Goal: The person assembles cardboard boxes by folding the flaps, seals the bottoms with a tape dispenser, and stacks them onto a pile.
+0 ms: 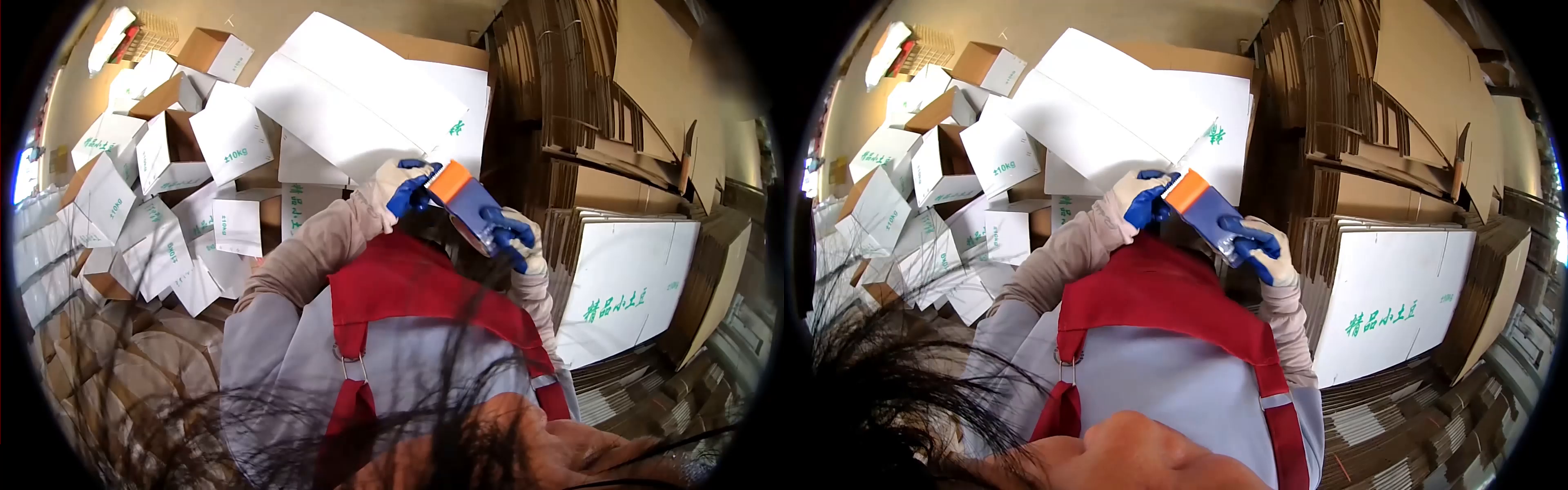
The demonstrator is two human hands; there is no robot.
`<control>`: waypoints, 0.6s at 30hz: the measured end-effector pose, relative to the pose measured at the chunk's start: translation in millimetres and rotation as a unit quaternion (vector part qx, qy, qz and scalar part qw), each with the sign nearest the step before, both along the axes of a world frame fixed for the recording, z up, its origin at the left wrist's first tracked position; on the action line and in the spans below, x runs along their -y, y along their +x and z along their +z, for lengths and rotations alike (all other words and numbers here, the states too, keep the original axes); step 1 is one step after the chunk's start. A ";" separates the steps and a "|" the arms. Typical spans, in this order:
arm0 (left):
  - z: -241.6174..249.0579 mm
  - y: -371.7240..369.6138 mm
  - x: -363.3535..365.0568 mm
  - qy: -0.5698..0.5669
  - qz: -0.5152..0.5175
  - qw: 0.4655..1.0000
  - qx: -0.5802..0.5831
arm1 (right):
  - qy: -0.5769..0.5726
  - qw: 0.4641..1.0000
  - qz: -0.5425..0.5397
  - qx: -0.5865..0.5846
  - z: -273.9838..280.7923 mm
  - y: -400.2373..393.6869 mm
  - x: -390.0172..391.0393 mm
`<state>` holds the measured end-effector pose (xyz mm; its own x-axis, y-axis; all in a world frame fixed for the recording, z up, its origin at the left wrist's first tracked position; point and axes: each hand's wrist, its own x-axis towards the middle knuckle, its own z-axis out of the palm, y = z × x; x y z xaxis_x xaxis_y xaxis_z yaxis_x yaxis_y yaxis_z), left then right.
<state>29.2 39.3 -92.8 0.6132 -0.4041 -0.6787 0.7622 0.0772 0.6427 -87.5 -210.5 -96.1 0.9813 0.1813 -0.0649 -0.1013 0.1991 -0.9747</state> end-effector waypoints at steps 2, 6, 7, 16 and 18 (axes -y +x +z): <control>-5.5 16.1 -1.4 0.134 -0.044 0.942 0.304 | -0.060 0.998 0.019 0.023 -12.2 -0.2 -1.1; -16.1 49.9 -4.0 0.456 -0.178 0.682 0.544 | -0.223 0.974 0.033 0.017 -12.2 6.4 14.1; -16.9 48.7 -2.3 0.456 -0.179 0.680 0.546 | -0.223 0.974 0.030 0.019 -24.9 8.7 11.6; -42.3 43.3 -0.4 0.598 -0.128 0.605 0.509 | -0.108 0.985 -0.072 -0.111 -54.0 66.0 -30.9; -43.6 44.8 0.8 0.618 -0.177 0.569 0.513 | -0.249 0.964 -0.023 0.090 -59.8 94.3 -22.0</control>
